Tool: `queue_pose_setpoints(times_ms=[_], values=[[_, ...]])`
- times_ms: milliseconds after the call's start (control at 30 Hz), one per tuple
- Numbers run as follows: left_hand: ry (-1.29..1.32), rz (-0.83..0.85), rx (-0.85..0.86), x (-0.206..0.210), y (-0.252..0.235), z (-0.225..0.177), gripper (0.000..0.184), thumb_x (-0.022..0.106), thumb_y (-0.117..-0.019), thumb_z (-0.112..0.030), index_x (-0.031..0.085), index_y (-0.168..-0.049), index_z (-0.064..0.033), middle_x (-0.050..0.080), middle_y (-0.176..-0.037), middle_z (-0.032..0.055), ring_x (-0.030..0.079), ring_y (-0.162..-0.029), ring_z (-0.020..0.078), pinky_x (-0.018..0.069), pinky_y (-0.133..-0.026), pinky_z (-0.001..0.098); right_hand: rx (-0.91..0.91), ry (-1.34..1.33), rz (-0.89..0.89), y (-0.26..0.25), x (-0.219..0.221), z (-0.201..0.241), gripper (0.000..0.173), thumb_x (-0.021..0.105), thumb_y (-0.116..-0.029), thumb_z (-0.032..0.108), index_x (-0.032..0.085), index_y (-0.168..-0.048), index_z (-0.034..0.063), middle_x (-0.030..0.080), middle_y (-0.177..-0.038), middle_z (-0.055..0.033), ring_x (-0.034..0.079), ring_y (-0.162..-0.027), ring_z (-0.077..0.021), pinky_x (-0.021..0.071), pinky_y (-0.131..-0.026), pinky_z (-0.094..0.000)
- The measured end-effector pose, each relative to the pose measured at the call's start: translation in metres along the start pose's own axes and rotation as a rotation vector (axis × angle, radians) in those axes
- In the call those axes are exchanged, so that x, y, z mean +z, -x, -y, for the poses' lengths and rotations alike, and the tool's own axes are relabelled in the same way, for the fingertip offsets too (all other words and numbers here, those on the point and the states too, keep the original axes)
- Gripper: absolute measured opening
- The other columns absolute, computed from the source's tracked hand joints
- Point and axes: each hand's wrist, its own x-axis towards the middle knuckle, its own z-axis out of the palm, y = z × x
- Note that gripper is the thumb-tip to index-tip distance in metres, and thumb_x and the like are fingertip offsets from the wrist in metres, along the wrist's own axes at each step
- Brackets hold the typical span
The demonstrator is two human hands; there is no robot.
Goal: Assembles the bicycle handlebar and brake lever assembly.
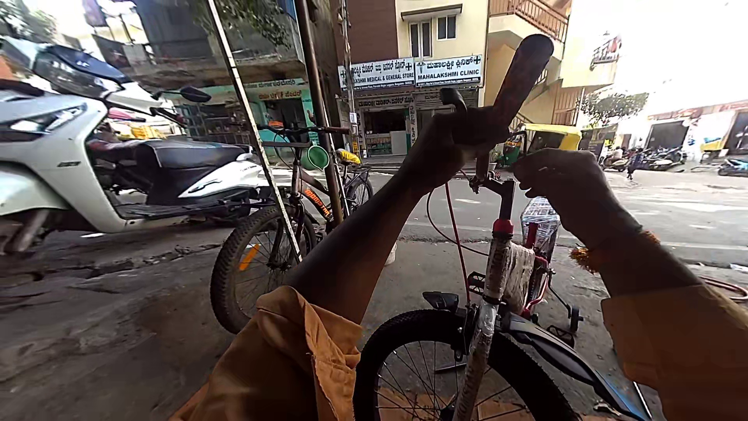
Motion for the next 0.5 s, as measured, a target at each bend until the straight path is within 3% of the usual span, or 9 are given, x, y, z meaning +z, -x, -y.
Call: queue_pose_setpoints(times_ms=[133, 200, 267, 367, 433, 500], values=[[-0.005, -0.001, 0.007, 0.001, -0.001, 0.000, 0.031, 0.073, -0.0944, -0.006, 0.069, -0.125, -0.0007, 0.074, -0.112, 0.0079, 0.072, -0.103, 0.0140, 0.0601, -0.095, 0.0324, -0.021, 0.151, -0.048, -0.038, 0.009, -0.012, 0.015, 0.072, -0.0953, 0.026, 0.077, -0.099, 0.0128, 0.075, -0.087, -0.0014, 0.071, -0.071, -0.0127, 0.0616, -0.069, -0.0370], [0.002, -0.009, -0.002, 0.002, -0.001, -0.001, 0.032, 0.073, -0.0941, -0.007, 0.068, -0.125, -0.0004, 0.073, -0.113, 0.0085, 0.072, -0.103, 0.0143, 0.0603, -0.095, 0.0327, -0.005, 0.067, -0.016, -0.053, 0.012, 0.001, 0.011, 0.071, -0.0954, 0.015, 0.073, -0.102, 0.0069, 0.074, -0.086, -0.0029, 0.071, -0.070, -0.0104, 0.0622, -0.068, -0.0310], [0.002, -0.024, -0.024, 0.003, -0.001, -0.002, 0.032, 0.075, -0.0931, -0.009, 0.070, -0.123, -0.0019, 0.074, -0.111, 0.0079, 0.071, -0.102, 0.0136, 0.0602, -0.093, 0.0327, -0.029, -0.061, 0.025, -0.063, 0.009, 0.023, 0.020, 0.071, -0.0902, 0.000, 0.072, -0.110, 0.0027, 0.074, -0.091, -0.0046, 0.071, -0.074, -0.0095, 0.0618, -0.072, -0.0281], [0.009, -0.008, 0.001, 0.002, 0.001, -0.003, 0.030, 0.073, -0.0949, -0.011, 0.070, -0.124, -0.0019, 0.074, -0.110, 0.0076, 0.071, -0.100, 0.0128, 0.0602, -0.091, 0.0317, -0.124, -0.245, 0.120, -0.070, -0.007, 0.046, 0.035, 0.063, -0.0934, -0.005, 0.063, -0.128, 0.0033, 0.074, -0.104, -0.0027, 0.072, -0.090, -0.0089, 0.0613, -0.083, -0.0272], [0.029, 0.007, 0.020, 0.001, 0.001, -0.003, 0.030, 0.072, -0.0957, -0.009, 0.070, -0.125, -0.0005, 0.074, -0.110, 0.0082, 0.071, -0.101, 0.0127, 0.0600, -0.092, 0.0308, -0.156, -0.360, 0.146, -0.058, -0.014, 0.057, 0.034, 0.053, -0.0996, 0.001, 0.059, -0.133, 0.0047, 0.072, -0.111, -0.0033, 0.071, -0.099, -0.0125, 0.0599, -0.089, -0.0303], [0.001, 0.001, 0.030, 0.001, 0.001, -0.002, 0.029, 0.072, -0.0953, -0.010, 0.070, -0.124, -0.0016, 0.074, -0.110, 0.0070, 0.071, -0.101, 0.0117, 0.0595, -0.092, 0.0304, -0.137, -0.419, 0.095, -0.037, -0.015, 0.062, 0.026, 0.051, -0.1062, 0.019, 0.067, -0.124, 0.0080, 0.074, -0.109, -0.0033, 0.071, -0.101, -0.0158, 0.0586, -0.090, -0.0330]])
